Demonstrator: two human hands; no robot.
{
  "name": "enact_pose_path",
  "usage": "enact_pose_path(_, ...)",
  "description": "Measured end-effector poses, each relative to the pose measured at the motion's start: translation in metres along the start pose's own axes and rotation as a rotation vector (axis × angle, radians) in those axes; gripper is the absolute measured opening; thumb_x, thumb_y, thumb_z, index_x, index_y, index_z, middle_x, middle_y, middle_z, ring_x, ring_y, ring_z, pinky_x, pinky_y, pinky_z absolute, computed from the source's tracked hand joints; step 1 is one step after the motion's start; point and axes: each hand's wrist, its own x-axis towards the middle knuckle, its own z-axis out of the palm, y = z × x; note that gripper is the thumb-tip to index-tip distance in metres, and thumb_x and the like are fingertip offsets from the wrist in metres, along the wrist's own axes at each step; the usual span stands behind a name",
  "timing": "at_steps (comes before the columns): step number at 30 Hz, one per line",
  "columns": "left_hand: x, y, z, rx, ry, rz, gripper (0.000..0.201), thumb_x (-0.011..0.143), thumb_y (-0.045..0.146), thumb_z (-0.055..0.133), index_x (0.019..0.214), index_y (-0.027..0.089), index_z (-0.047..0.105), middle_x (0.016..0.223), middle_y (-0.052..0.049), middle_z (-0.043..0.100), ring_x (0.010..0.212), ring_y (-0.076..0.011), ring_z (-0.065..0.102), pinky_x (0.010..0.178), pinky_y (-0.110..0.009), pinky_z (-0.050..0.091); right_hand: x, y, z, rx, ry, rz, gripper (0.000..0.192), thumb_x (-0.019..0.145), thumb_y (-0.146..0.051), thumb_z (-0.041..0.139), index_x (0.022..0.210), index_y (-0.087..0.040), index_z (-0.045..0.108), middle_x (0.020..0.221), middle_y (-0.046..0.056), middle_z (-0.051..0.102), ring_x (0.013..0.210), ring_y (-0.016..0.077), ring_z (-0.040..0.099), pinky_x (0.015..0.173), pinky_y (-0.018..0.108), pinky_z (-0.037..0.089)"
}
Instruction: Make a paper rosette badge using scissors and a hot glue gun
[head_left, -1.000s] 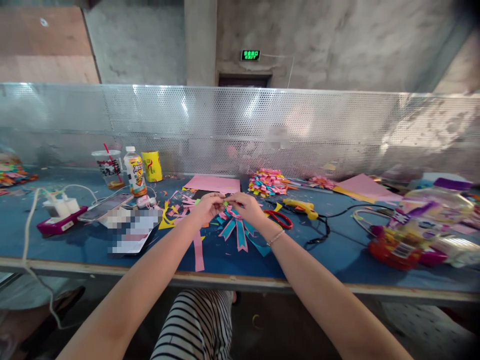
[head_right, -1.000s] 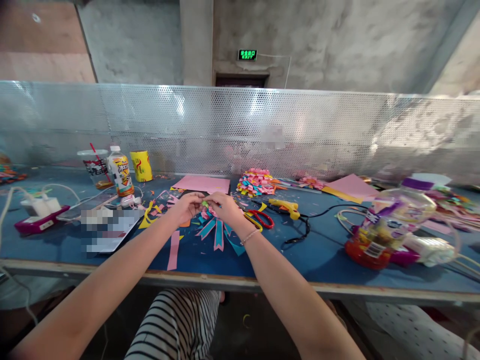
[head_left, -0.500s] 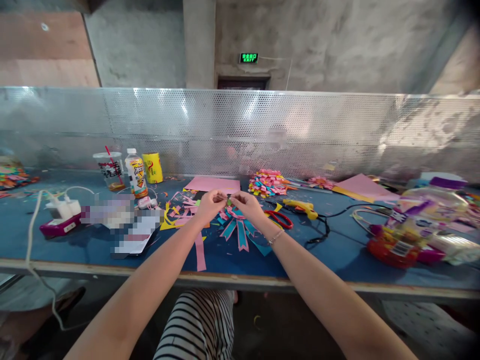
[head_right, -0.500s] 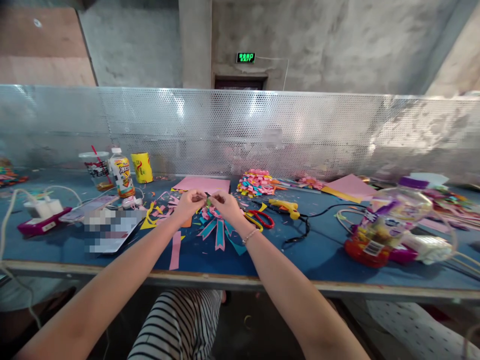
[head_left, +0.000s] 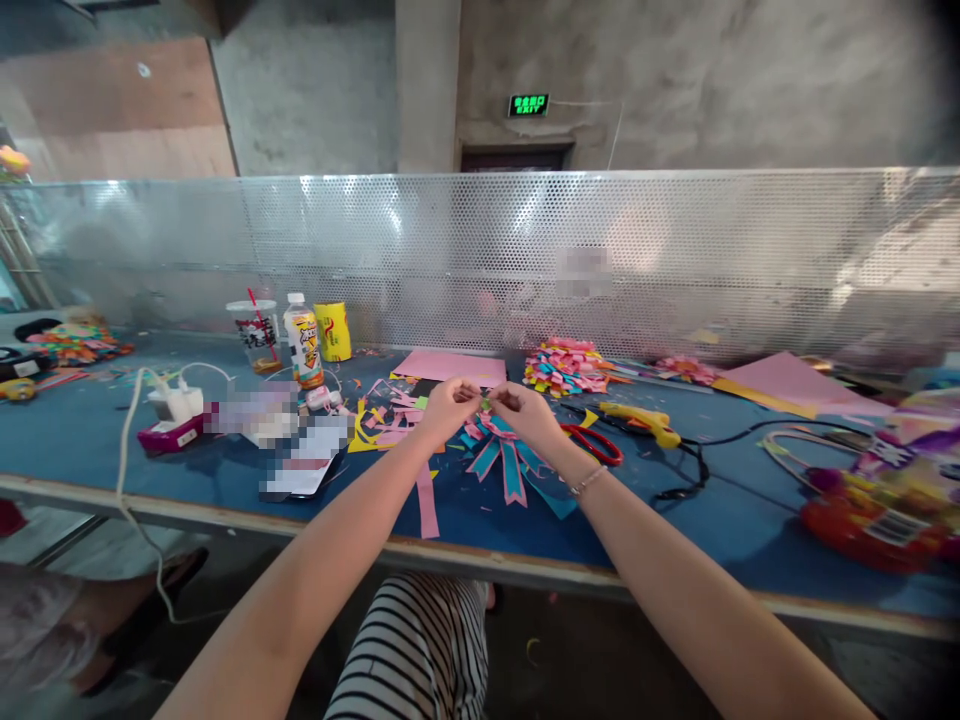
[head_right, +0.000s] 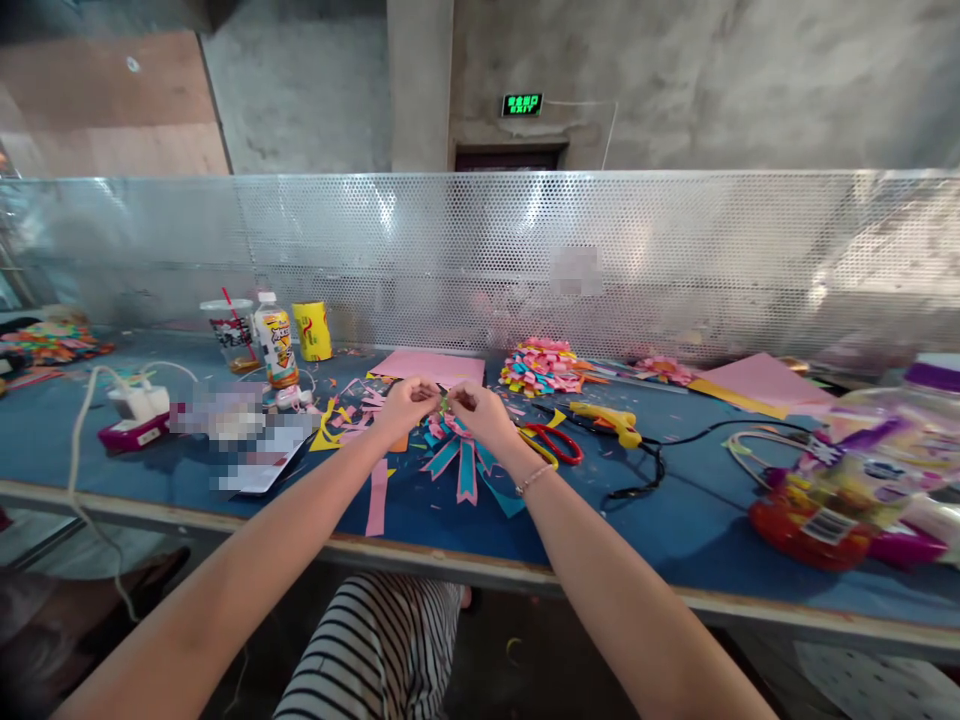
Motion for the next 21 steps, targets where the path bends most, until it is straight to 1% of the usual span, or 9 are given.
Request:
enact_pose_path(2,0.001,-0.001,0.000,-0.054,-0.007,-0.063,0.012,0.065,0.019,0.065,0.072,0.016,0.056,0.067,-0.001,0.059,0.060,-0.0106,0.056,0.060,-0.023,0.044,0.000,0.001,-0.002,-0.017,0.017,-0.035,0.010,0.071,-0.024,0.055,0.078,-0.018,0.059,0.069,0.001,0.062,0.065,0.0147,0.060,0.062,0.028,0.048)
enact_pose_path(5,0.000,-0.001,0.002,-0.213,-0.054,-0.238,0.018,0.070,0.031,0.062,0.074,0.015,0.054,0.068,-0.003,0.060,0.058,-0.0127,0.058,0.060,-0.027,0.046,0.001,-0.001,-0.004,-0.063,0.086,-0.100,0.011,0.072,-0.024,0.055,0.078,-0.019,0.062,0.074,0.003,0.063,0.070,0.0162,0.061,0.066,0.030,0.049)
enact_pose_path(7,0.000,0.000,0.003,-0.262,-0.074,-0.287,0.020,0.070,0.031,0.063,0.074,0.013,0.054,0.066,-0.004,0.059,0.057,-0.0132,0.059,0.059,-0.028,0.047,0.000,-0.003,-0.006,-0.099,0.121,-0.155,0.010,0.072,-0.022,0.056,0.076,-0.019,0.064,0.079,0.005,0.063,0.075,0.0169,0.061,0.070,0.032,0.049)
enact_pose_path(10,0.000,0.001,0.002,-0.232,-0.062,-0.217,0.021,0.064,0.024,0.069,0.074,0.012,0.056,0.067,-0.004,0.060,0.056,-0.0110,0.057,0.058,-0.026,0.046,0.000,-0.007,-0.006,-0.122,0.114,-0.201,0.009,0.071,-0.021,0.058,0.074,-0.019,0.066,0.083,0.006,0.063,0.080,0.0175,0.060,0.073,0.033,0.049)
enact_pose_path(13,0.001,0.001,0.001,-0.228,-0.055,-0.195,0.021,0.062,0.021,0.070,0.075,0.012,0.056,0.065,-0.002,0.059,0.055,-0.0096,0.056,0.057,-0.024,0.046,-0.001,-0.010,-0.004,-0.081,0.084,-0.187,0.007,0.071,-0.022,0.059,0.074,-0.020,0.065,0.085,0.006,0.063,0.082,0.0173,0.060,0.074,0.032,0.050)
enact_pose_path(15,0.000,0.000,0.001,-0.223,-0.058,-0.185,0.020,0.061,0.020,0.070,0.074,0.012,0.056,0.062,-0.001,0.058,0.054,-0.0088,0.055,0.055,-0.023,0.045,-0.001,-0.010,-0.003,-0.001,0.063,-0.127,0.008,0.071,-0.023,0.059,0.077,-0.019,0.063,0.084,0.006,0.063,0.079,0.0160,0.061,0.073,0.031,0.050)
enact_pose_path(19,-0.001,0.001,0.001,-0.211,-0.044,-0.145,0.017,0.062,0.019,0.069,0.070,0.012,0.055,0.058,0.001,0.056,0.051,-0.0076,0.052,0.052,-0.020,0.042,0.000,-0.006,0.000,0.187,0.063,0.033,0.027,0.066,-0.025,0.064,0.090,-0.019,0.056,0.083,0.004,0.063,0.073,0.0135,0.061,0.068,0.029,0.051)
enact_pose_path(21,-0.002,0.000,0.001,-0.209,-0.041,-0.132,0.014,0.063,0.019,0.067,0.070,0.013,0.056,0.059,0.000,0.057,0.054,-0.0083,0.053,0.054,-0.020,0.042,0.001,-0.004,0.001,0.214,0.048,0.062,0.029,0.064,-0.028,0.065,0.090,-0.018,0.056,0.080,0.004,0.063,0.071,0.0134,0.061,0.067,0.028,0.051)
